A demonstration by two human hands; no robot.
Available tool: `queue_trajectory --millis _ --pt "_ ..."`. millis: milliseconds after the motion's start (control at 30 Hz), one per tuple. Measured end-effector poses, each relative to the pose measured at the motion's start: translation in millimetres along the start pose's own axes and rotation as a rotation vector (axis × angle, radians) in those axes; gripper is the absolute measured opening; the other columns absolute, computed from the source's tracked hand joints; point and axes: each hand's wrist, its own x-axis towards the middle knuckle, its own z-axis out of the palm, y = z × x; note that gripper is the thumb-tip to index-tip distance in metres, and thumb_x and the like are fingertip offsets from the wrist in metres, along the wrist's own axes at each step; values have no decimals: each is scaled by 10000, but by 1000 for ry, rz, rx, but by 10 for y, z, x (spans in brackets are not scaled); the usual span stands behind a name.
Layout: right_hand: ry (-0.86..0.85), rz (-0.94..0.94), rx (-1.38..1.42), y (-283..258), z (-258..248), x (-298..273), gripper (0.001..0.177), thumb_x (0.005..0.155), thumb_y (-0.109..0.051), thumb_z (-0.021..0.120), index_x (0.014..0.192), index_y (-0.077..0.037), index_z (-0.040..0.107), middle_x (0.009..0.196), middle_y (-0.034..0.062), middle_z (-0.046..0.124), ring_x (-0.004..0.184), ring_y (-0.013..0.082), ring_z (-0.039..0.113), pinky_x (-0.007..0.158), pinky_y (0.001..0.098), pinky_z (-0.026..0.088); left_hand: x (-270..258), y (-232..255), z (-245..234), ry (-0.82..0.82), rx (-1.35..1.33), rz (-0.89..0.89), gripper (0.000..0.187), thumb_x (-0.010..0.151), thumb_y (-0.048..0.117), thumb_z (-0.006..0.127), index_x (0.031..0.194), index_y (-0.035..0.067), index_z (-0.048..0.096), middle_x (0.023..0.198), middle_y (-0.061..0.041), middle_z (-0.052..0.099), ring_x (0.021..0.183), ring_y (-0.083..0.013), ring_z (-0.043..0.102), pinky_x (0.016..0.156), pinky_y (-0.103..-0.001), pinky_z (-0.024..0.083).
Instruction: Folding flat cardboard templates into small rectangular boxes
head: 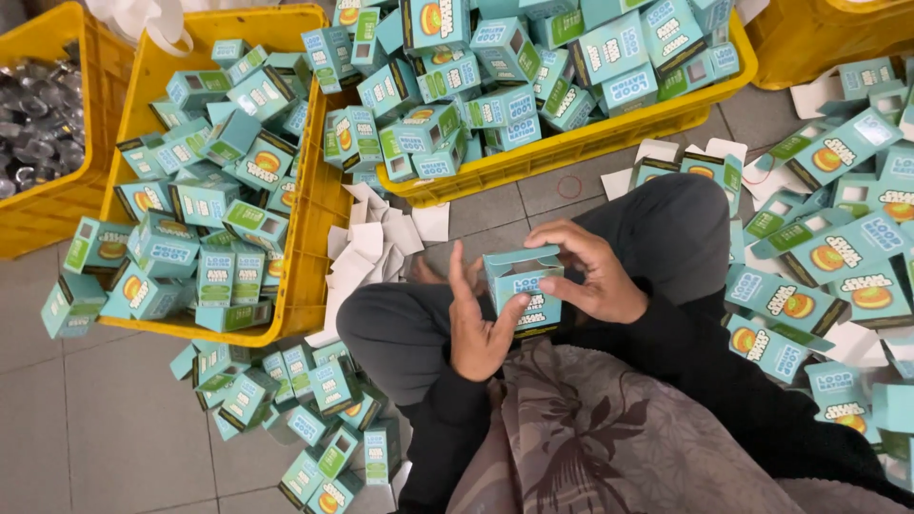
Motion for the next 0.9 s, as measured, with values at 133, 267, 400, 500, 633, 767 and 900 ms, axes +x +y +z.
queue_trajectory --millis 133,267,400,500,633,767,900 --pt "47 146 128 -7 69 86 352 1023 -286 631 1149 42 649 1299 263 657 1216 322 617 957 489 521 94 -48 -80 -59 61 35 893 1032 179 696 1607 -115 80 1274 -415 590 1081 -597 644 924 -665 526" --pt "158 239 77 -54 98 222 209 987 -151 700 1131 -4 733 1181 191 742 1111 176 609 866 337 530 166 -137 -67 -40 78 33 863 1027 197 687 1594 -124 122 1327 -391 577 1043 -556 673 834 -635 567" --pt "192 203 78 64 102 306 175 959 -103 739 1099 -5 775 1145 190 766 1102 190 661 819 306 537 242 -259 -62 7 101 76 782 1050 234 654 1610 -72 201 1351 -343 575 821 -393 695 641 -517 530" --pt "165 168 57 99 69 383 172 948 -78 730 1089 -12 804 1136 189 769 1017 221 718 823 344 552 359 -174 -86 22 96 55 720 1048 286 647 1583 -58 309 869 -175 635 576 -216 536 561 -405 448" --pt "147 144 13 4 80 554 172 955 -56 716 1097 -29 811 1094 178 781 909 213 736 739 337 549 473 -226 -69 56 87 44 663 1057 254 638 1580 -25 340 1108 -242 644 624 -257 576 593 -448 494" --pt "118 129 -26 -32 40 676 176 956 -70 716 1095 -80 822 1066 137 797 730 74 629 625 277 501 517 -298 -66 69 78 -18 567 1094 269 556 1541 -30 373 1326 -238 580 673 -267 622 617 -453 510" --pt "40 112 12 85 -49 731 171 940 -64 713 1072 -25 813 1067 195 779 871 193 716 721 317 541 580 -292 -67 89 46 -18 538 1095 259 555 1519 -27 389 1350 -232 564 619 -226 598 576 -442 501"
